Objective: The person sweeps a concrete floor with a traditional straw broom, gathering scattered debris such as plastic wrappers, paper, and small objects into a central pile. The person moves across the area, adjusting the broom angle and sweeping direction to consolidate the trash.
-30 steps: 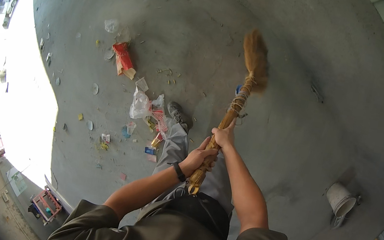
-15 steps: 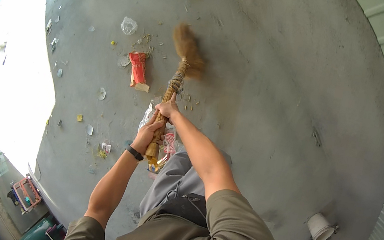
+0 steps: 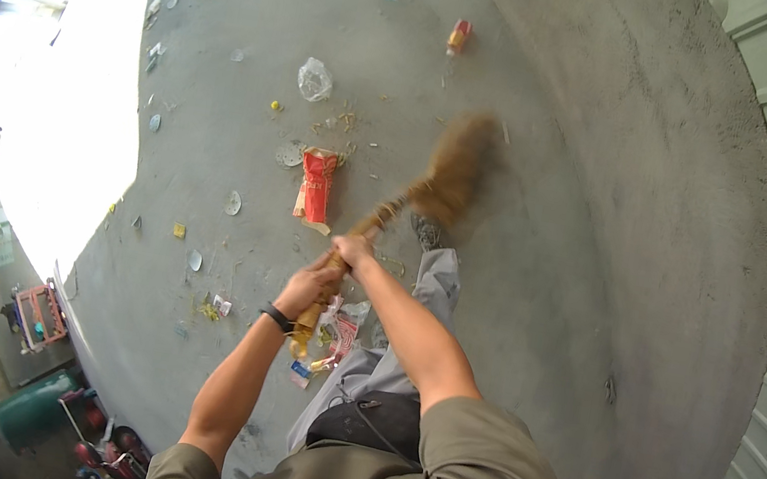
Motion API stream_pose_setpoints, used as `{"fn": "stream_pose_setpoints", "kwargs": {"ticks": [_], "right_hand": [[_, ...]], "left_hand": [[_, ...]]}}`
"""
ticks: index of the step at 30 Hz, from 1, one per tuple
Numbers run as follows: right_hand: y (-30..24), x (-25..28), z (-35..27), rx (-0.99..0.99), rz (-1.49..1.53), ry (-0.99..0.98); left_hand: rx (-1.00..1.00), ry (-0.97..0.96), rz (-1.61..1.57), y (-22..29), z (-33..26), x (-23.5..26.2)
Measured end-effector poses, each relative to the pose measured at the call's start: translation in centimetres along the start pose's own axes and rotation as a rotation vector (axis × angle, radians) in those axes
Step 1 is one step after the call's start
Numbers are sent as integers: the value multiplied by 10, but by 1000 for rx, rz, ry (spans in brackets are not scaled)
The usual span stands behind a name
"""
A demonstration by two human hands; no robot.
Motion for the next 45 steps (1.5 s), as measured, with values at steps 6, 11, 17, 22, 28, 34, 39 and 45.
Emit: {"fn": "stream_pose_setpoints", "kwargs": {"ticks": [6, 11, 17, 22, 28, 34, 39, 45], "right_hand": [[-117, -87, 18, 128, -184, -67], [-205, -38, 0, 181, -326, 108], [-257, -44, 164, 111, -75, 255], [-310, -123, 273, -4, 77, -236], [-360, -140, 224, 150, -295, -381], [-344, -111, 93, 136, -937, -332], [-302, -66, -37, 11, -1245, -512], [-232, 2, -172, -823, -1349, -678]], "left_hand": [[-177, 135, 99, 113, -5, -2], [-185, -68, -140, 167, 2, -55], [-237, 37, 188, 246, 158, -18], [-434, 138, 245, 325, 217, 34], [-493, 315, 156, 302, 171, -2], [-145, 147, -508, 128, 101, -23], [-141, 215, -762, 34, 57, -71], [-371, 243, -1261, -26, 21, -182]]}}
Point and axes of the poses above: each hand's wrist, its own z-axis towards the middle knuckle, its own x-axis out of the back of the hand, y = z × x, the point moved 3 cm from there along z, towards the middle knuckle, and after that the axes turned 14 degrees about z, right-handed, at the moved point
